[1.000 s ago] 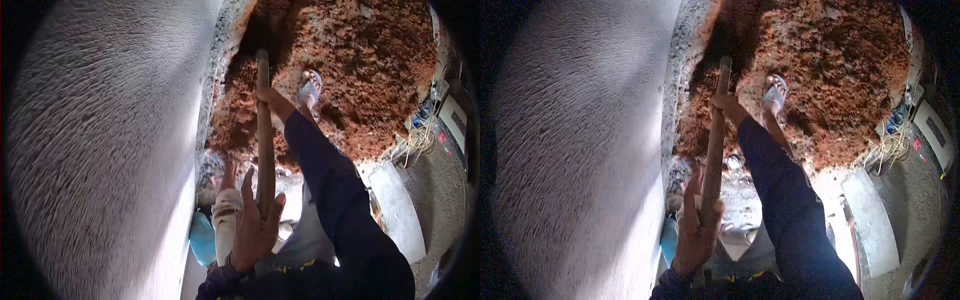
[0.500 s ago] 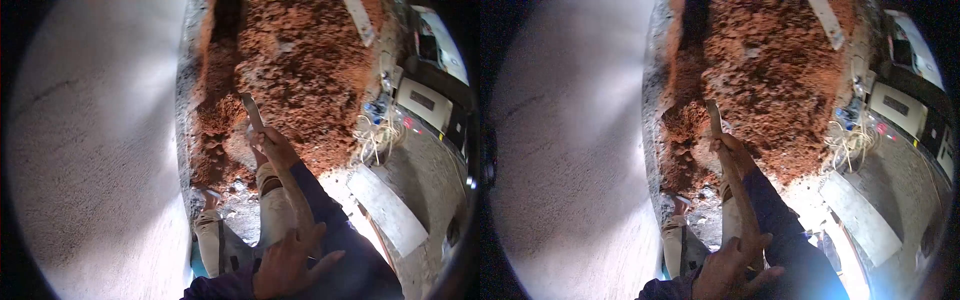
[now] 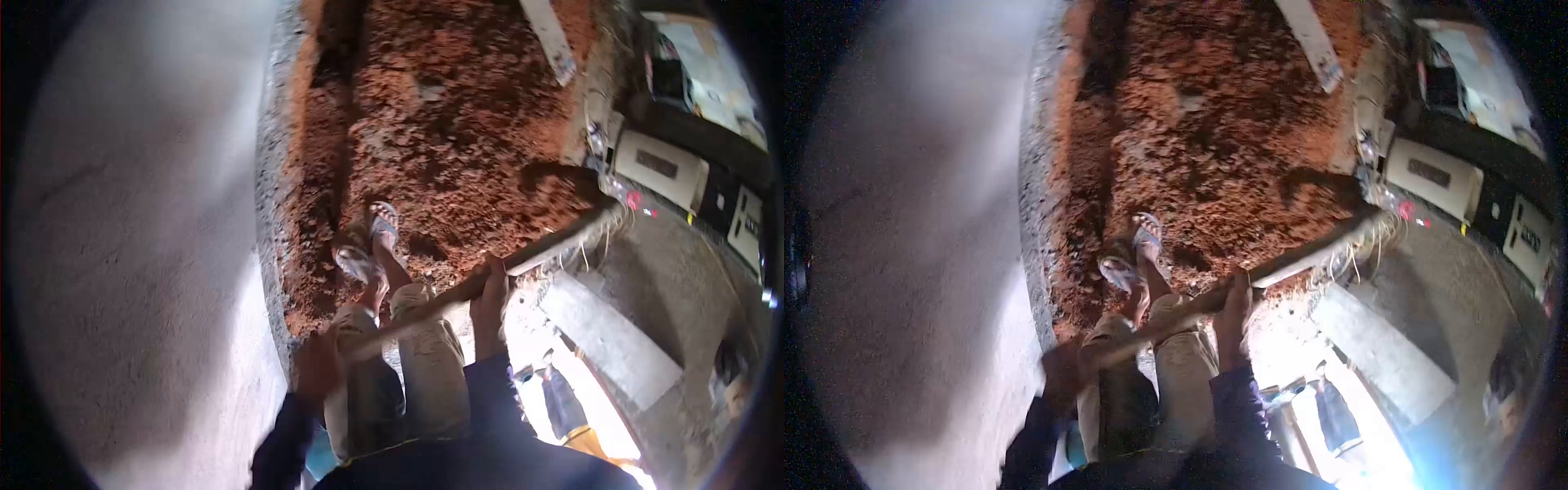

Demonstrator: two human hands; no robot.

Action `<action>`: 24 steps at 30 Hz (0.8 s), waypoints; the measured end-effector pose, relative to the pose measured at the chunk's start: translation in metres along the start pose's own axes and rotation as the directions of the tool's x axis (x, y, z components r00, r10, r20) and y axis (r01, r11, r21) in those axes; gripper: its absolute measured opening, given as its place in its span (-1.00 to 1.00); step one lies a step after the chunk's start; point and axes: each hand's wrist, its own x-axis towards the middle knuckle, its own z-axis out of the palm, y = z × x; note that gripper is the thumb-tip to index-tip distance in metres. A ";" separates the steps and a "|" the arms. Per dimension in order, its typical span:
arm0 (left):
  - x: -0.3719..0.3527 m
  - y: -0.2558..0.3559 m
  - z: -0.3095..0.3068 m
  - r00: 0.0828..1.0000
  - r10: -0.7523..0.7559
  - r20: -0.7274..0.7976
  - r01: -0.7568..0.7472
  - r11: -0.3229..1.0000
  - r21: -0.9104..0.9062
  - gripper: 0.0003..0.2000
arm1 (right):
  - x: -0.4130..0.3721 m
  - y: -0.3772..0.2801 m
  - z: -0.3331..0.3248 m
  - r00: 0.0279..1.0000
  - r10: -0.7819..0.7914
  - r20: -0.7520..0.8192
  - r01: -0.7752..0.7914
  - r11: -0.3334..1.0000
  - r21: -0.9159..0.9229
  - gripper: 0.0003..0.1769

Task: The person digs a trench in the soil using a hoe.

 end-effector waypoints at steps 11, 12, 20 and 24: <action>0.085 0.032 0.121 0.813 0.103 -0.572 -0.462 0.713 -0.527 -0.69 | -0.025 -0.060 -0.074 0.905 -0.380 0.190 0.376 0.925 0.056 -0.83; 0.059 0.033 0.119 0.827 0.090 -0.556 -0.439 0.722 -0.535 -0.69 | -0.056 -0.062 -0.047 0.902 -0.426 0.067 0.426 0.905 0.020 -0.80; -0.063 0.038 0.093 0.983 -0.180 -0.046 0.100 0.719 -0.687 -0.81 | -0.039 0.005 -0.023 0.798 -0.195 0.570 0.480 0.778 -0.406 -0.89; -0.060 0.049 0.102 0.944 -0.327 -0.048 0.218 0.726 -0.653 -0.81 | -0.049 0.024 0.063 0.816 0.058 0.576 0.173 0.925 -0.338 -0.82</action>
